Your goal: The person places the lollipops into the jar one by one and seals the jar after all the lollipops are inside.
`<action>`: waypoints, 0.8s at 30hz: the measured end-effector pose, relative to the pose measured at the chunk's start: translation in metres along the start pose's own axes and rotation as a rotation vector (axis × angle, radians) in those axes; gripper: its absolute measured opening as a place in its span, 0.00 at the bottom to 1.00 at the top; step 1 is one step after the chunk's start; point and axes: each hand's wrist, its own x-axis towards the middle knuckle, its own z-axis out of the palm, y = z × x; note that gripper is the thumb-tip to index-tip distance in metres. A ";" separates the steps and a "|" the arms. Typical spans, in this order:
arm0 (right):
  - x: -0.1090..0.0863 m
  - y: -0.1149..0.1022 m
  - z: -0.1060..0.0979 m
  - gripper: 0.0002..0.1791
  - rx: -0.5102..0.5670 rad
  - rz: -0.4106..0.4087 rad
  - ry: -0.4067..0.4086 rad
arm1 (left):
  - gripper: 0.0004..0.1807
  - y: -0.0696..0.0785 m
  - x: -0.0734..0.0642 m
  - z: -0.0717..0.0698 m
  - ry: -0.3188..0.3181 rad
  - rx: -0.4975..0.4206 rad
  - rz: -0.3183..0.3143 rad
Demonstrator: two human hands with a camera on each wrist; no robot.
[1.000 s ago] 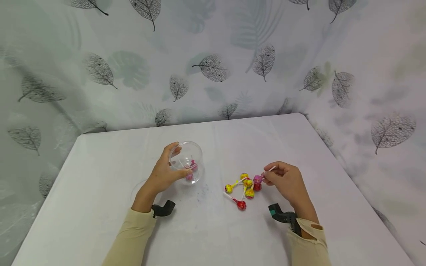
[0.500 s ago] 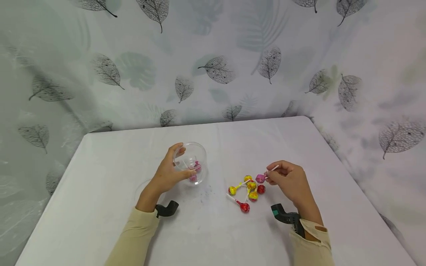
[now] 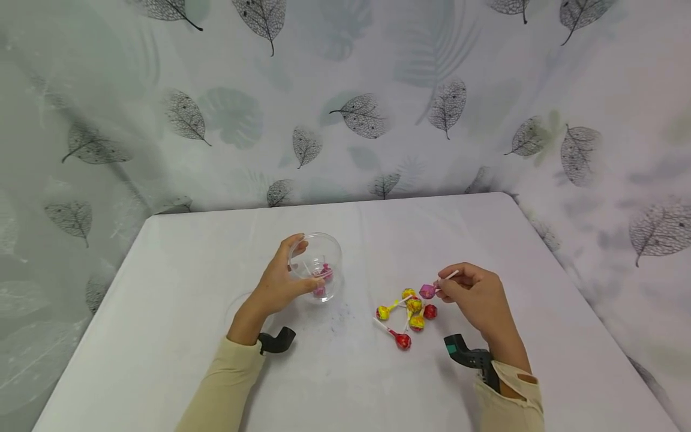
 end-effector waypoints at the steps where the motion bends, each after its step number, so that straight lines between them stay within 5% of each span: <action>1: 0.000 -0.001 0.000 0.11 -0.004 -0.004 0.003 | 0.58 0.000 0.000 0.000 0.000 0.000 0.000; 24: 0.005 -0.012 0.007 0.10 0.002 -0.042 0.023 | 0.60 0.001 0.000 0.000 0.003 0.002 0.000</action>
